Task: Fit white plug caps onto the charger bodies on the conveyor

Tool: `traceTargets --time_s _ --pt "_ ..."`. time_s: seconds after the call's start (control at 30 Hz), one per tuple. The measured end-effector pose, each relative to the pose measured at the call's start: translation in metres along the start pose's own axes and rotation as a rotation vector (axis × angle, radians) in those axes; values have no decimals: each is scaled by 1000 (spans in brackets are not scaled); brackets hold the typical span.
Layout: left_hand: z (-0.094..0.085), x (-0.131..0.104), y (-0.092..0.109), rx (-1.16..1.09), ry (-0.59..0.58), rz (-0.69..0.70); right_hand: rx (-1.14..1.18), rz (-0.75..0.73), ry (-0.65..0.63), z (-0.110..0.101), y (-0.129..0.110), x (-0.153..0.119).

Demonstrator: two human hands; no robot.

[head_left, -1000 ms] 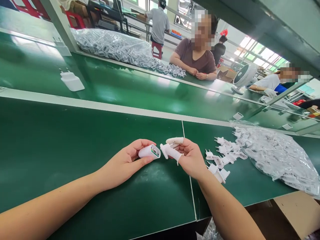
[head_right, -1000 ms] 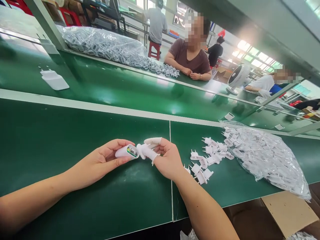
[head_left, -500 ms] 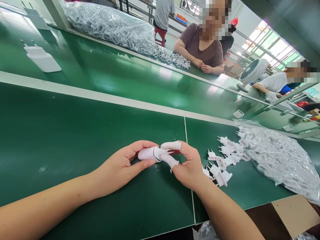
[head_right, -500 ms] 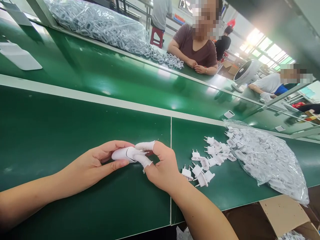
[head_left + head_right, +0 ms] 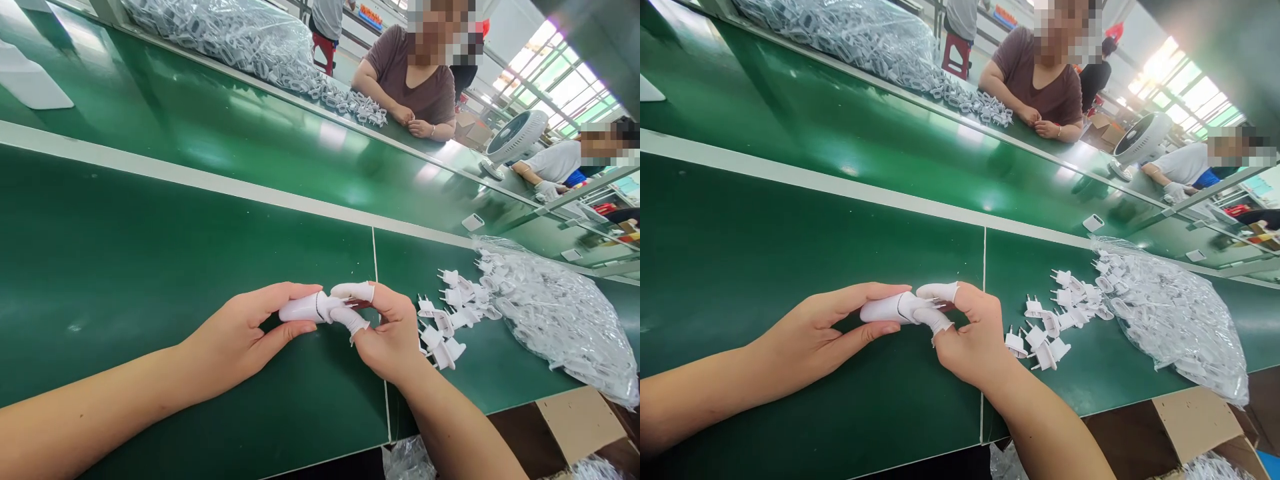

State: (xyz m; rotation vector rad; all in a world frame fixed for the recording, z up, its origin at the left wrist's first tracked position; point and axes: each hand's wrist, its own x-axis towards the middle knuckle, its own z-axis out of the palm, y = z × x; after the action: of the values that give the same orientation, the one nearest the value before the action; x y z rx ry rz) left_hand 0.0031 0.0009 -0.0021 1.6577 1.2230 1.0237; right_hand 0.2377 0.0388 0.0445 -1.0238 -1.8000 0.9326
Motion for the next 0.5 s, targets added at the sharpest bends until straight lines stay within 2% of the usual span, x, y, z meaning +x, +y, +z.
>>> traceTargets --time_s 0.1,0.2,0.43,0.5 --pt "0 2 2 -25 31 -36 24 -4 48 -3 -1 0" --pt "0 1 0 -25 47 -42 14 -4 26 -3 -2 0" --pt "-4 0 2 42 -6 32 -21 -14 -14 2 -3 -1" --pt "-4 -1 2 61 29 87 -9 -36 -12 3 -4 -1"
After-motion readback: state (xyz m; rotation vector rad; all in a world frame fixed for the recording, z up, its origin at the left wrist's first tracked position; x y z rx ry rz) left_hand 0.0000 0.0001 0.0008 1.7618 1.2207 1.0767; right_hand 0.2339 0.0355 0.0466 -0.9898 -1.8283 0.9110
